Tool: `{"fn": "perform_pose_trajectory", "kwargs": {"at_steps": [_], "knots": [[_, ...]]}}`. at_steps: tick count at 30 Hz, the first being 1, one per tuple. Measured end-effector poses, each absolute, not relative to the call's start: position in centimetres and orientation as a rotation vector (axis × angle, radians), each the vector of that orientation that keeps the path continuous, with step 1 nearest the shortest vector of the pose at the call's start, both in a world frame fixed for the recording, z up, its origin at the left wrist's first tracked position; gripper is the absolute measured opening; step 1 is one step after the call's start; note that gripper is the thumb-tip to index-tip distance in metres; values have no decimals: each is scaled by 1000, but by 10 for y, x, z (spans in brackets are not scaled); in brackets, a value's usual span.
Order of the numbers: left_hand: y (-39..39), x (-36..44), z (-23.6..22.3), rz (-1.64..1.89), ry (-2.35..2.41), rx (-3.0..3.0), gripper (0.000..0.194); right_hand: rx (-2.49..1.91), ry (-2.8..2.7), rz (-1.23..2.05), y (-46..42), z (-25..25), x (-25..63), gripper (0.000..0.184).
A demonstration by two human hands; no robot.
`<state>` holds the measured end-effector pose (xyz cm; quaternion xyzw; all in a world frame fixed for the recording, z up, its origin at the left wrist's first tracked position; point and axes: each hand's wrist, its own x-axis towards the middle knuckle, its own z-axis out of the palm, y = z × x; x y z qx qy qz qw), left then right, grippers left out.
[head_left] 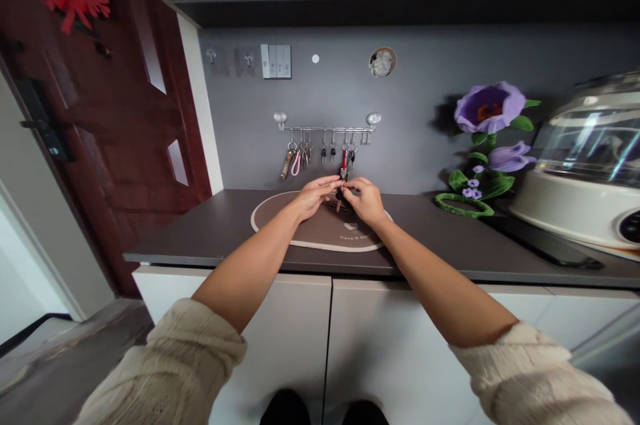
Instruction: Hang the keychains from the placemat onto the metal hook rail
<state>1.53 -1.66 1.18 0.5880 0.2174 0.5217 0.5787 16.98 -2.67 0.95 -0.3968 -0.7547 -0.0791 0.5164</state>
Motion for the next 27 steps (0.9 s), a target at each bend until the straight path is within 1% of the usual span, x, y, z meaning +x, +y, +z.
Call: {"fn": "perform_pose_trajectory", "kwargs": {"at_steps": [6,12,18,22,27], "knots": [[-16,13,13,1273,521,1328,38,-936,-1748,-160,-26,12,172,20],[-12,12,12,1339,607,1311,35,-931,-1668,17,-24,15,175,23],[-7,13,9,1376,720,1324,31,-892,-1561,243,-16,15,180,31],[-6,15,5,1431,864,1402,26,-826,-1495,374,-15,15,180,34],[-12,19,5,1446,976,1476,15,-827,-1413,404,-19,20,181,35]]}}
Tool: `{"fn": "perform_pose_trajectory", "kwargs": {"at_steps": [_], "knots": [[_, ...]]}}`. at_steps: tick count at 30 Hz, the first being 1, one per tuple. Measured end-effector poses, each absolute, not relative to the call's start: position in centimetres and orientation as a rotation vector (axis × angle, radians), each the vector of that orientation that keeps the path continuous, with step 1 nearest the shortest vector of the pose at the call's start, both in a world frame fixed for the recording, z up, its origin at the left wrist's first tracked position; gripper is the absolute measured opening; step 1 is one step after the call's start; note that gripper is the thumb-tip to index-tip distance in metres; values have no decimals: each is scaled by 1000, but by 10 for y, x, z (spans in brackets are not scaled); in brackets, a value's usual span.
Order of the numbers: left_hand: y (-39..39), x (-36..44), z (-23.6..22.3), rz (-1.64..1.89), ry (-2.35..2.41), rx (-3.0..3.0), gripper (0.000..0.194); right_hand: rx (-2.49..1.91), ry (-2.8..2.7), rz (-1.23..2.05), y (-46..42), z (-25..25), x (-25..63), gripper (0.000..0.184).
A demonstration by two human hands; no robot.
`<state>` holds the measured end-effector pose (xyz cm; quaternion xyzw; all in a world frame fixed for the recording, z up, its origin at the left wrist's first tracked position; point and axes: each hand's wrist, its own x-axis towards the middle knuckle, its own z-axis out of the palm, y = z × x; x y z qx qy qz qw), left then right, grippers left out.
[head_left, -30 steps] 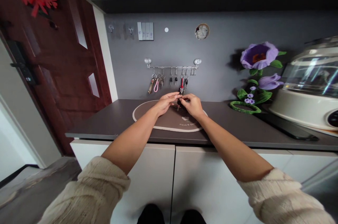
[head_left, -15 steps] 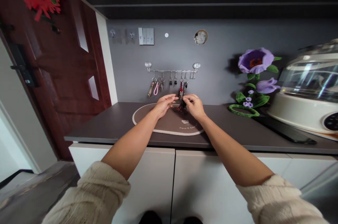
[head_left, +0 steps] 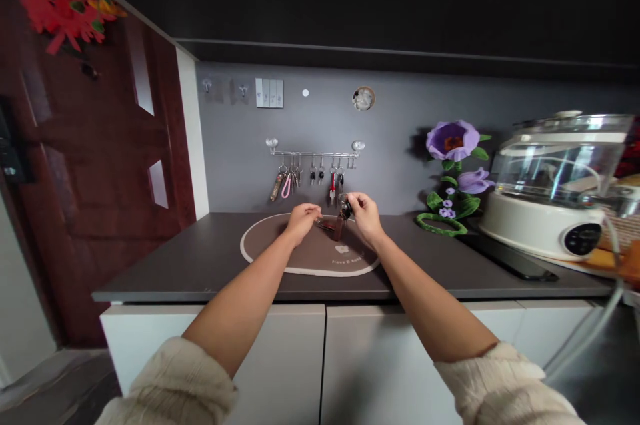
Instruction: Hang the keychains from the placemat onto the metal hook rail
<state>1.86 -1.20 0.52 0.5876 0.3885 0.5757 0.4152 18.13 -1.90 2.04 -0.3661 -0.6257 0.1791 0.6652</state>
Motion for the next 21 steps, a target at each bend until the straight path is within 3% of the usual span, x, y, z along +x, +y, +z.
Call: {"fn": "perform_pose_trajectory", "kwargs": {"at_steps": [21], "knots": [[5,27,-12,1438,1096,1898,17,-900,-1282,378,16,70,214,44]]}}
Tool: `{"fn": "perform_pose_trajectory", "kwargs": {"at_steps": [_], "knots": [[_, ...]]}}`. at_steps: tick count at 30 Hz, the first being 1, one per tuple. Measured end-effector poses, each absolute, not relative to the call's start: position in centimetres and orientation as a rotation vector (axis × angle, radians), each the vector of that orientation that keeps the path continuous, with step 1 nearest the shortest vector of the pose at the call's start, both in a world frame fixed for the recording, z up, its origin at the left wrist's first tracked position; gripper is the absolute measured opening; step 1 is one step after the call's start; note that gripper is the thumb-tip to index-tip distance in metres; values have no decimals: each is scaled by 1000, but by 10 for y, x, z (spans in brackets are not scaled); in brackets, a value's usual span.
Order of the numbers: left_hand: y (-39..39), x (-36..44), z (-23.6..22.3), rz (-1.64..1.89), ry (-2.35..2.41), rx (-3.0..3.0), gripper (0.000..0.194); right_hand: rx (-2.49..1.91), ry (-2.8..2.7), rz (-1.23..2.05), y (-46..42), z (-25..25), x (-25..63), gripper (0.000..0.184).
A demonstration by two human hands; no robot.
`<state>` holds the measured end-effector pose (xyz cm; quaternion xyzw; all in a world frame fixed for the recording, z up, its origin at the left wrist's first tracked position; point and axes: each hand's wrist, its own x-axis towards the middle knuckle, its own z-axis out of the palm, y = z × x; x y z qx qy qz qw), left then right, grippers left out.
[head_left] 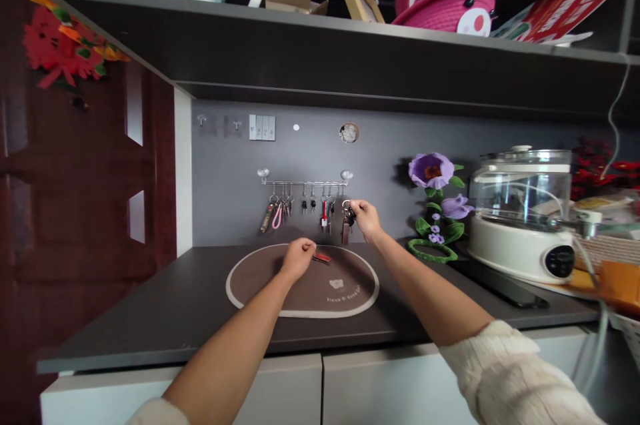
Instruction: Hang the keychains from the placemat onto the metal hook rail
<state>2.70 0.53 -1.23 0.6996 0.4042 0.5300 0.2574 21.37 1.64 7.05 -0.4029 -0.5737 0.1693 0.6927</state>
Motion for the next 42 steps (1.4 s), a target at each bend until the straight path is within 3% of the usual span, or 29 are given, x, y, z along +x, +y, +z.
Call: {"fn": "perform_pose_trajectory", "kwargs": {"at_steps": [10,32,42], "knots": [[11,29,-16,1443,1194,1980,20,-900,-1139,565,47,99,218,29],[11,31,-14,1455,1219,1939,17,-1110,-906,316,90,96,205,15],[10,31,-13,1450,1217,1948,17,-1195,-826,307,84,100,196,17]]}}
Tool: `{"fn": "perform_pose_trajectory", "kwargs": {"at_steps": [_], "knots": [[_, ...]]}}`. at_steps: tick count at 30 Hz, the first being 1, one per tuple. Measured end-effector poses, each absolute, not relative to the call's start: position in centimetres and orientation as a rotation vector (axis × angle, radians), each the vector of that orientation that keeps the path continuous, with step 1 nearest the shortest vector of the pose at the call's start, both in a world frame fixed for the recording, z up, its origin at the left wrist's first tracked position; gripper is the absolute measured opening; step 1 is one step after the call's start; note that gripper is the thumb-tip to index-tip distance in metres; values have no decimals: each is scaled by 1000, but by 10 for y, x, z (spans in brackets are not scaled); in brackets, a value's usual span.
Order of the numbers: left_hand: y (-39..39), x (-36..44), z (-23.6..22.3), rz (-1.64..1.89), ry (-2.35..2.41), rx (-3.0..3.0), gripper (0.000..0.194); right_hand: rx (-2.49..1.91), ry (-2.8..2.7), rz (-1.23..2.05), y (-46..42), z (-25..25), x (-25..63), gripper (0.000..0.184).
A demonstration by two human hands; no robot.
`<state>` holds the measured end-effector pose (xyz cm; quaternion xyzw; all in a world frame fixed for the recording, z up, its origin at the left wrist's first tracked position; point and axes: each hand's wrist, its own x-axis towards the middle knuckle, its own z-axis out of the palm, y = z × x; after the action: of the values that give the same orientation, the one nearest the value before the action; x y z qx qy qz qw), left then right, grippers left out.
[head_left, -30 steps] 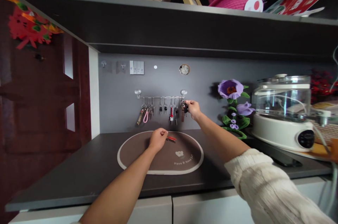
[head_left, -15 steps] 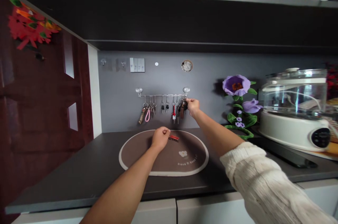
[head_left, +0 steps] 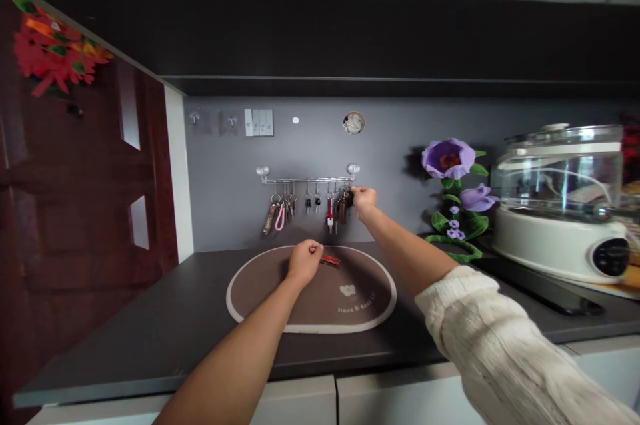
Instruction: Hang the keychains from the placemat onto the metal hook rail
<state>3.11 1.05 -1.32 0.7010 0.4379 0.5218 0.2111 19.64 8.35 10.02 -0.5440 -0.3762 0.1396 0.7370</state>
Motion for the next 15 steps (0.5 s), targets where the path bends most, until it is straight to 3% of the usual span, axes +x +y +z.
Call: {"fn": "perform_pose_trajectory", "kwargs": {"at_steps": [15], "knots": [[15,31,-15,1442,1262,1957,18,-1311,-728,325,84,101,189,20]]}}
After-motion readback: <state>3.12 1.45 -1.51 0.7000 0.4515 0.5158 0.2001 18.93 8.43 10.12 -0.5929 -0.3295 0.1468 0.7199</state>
